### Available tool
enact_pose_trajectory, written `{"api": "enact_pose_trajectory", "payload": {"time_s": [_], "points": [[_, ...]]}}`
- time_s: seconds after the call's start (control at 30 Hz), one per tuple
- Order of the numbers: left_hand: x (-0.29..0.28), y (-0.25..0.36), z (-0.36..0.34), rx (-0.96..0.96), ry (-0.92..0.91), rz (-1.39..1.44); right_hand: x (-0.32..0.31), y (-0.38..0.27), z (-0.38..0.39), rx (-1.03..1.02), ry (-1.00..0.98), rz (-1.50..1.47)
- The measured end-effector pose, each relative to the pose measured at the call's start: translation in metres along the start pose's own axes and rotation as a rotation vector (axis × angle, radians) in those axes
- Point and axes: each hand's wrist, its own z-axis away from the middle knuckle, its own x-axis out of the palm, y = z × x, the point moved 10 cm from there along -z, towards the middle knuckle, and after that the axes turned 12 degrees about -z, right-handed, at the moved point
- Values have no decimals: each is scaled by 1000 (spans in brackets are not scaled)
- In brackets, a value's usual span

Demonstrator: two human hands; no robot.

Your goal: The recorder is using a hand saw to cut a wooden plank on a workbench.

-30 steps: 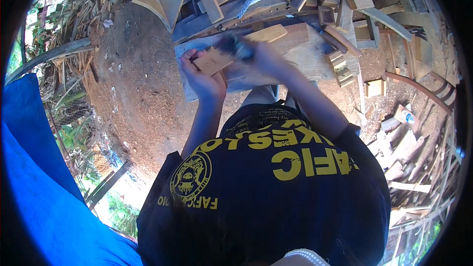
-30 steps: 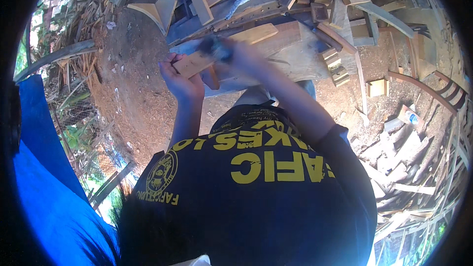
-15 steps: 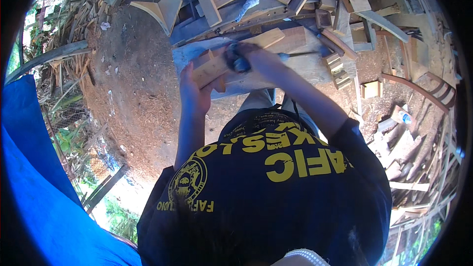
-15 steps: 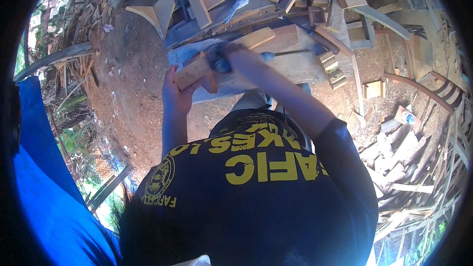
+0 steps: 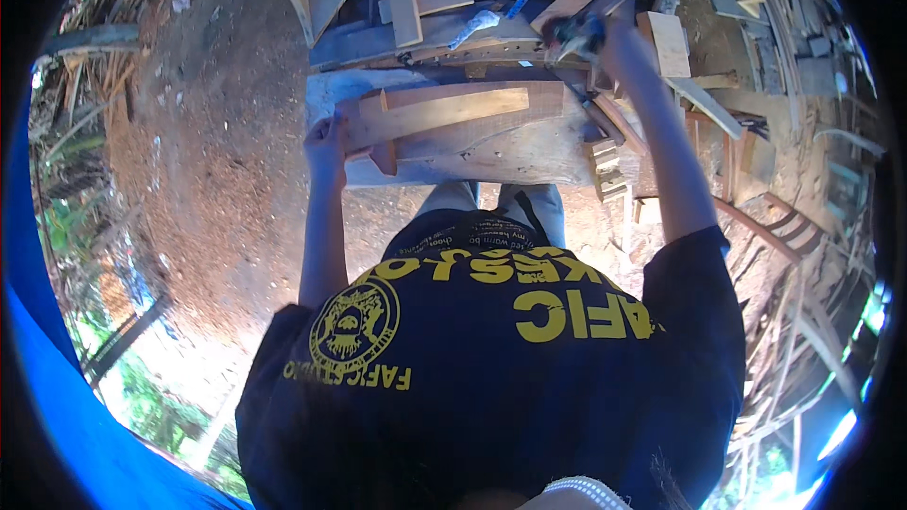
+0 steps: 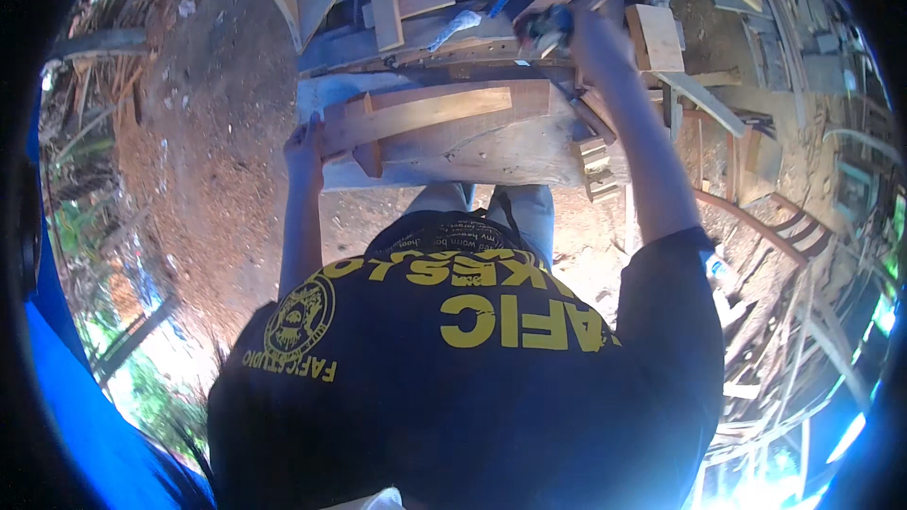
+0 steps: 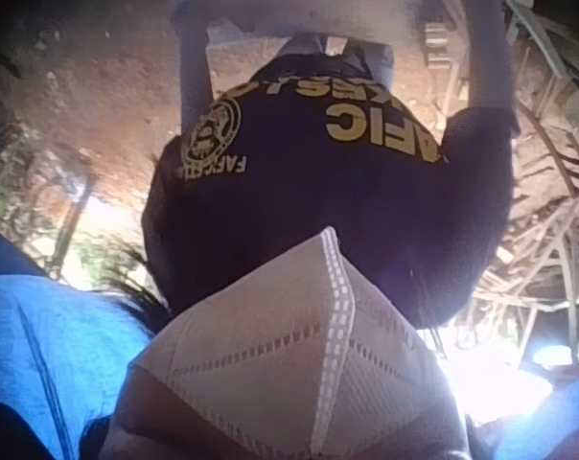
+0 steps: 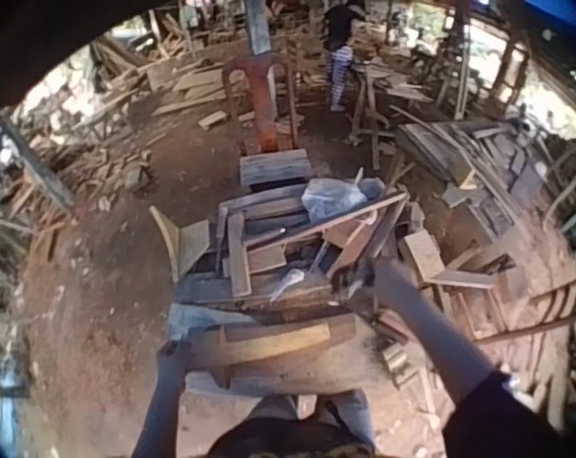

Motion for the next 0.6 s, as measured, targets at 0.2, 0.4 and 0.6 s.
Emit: {"api": "enact_pose_trajectory", "payload": {"time_s": [0.2,0.4,0.6], "points": [[11,-37,-42,-114,-47,32,-54,-59,-50,-234,160,327],[-28,-85,-97,54,82,-489,10,-50,-119,-162,56,517],[3,-133,-107,-150,62,-1078,62,49,-104,-67,180,523]]}}
